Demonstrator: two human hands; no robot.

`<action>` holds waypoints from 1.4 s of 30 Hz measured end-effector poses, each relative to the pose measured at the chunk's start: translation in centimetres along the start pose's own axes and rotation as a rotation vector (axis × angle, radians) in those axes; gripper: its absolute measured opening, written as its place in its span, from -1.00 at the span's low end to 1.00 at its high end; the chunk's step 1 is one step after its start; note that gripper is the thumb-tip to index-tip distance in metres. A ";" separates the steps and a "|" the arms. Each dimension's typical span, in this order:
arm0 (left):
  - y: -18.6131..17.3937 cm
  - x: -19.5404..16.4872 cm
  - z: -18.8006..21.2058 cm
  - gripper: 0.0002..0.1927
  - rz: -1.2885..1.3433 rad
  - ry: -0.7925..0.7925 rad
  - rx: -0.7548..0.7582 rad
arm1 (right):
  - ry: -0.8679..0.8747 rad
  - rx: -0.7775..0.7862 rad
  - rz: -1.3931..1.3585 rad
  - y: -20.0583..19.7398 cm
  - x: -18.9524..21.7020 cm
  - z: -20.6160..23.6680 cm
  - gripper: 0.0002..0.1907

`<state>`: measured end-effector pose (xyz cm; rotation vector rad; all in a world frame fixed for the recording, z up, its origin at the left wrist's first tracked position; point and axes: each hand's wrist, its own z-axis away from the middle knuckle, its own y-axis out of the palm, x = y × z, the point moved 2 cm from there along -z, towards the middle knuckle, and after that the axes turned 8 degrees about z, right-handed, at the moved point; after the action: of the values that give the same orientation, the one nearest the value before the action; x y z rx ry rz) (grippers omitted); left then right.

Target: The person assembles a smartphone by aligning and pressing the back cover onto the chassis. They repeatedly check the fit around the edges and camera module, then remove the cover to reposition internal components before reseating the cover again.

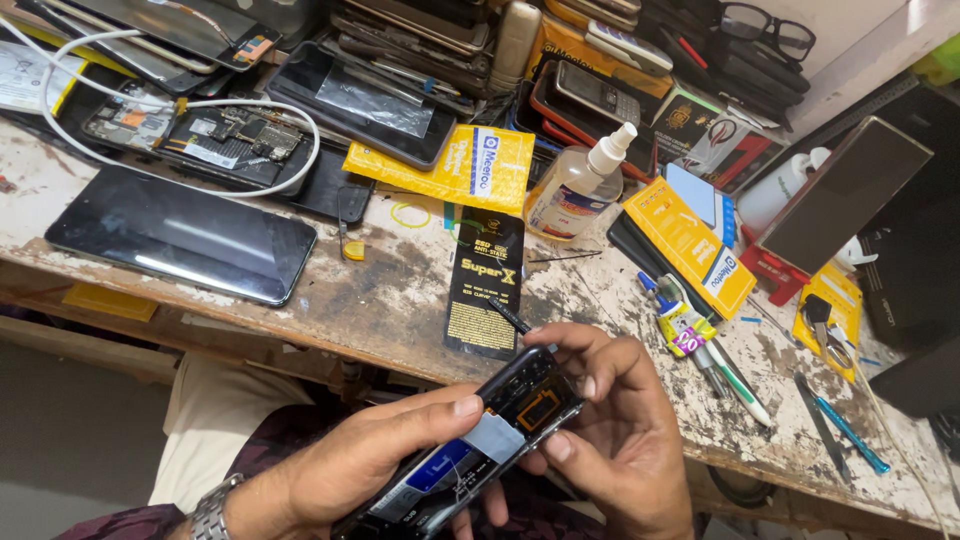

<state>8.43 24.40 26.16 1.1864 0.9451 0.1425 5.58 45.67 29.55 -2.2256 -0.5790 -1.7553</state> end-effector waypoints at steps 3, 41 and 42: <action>0.2 -0.2 0.1 -0.35 -0.002 -0.022 -0.011 | -0.001 -0.005 -0.014 -0.1 -0.1 0.0 -0.58; -0.9 3.8 -5.0 -0.50 -0.246 0.342 -0.376 | 0.042 -0.239 0.394 -1.0 1.9 -2.8 -0.66; -0.9 3.7 -5.0 -0.49 -0.203 0.335 -0.393 | -0.013 -0.224 0.536 -1.0 2.2 -2.8 -0.58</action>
<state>6.95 29.73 23.09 0.7095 1.2588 0.3548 3.14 45.66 32.34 -2.2494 0.2164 -1.5752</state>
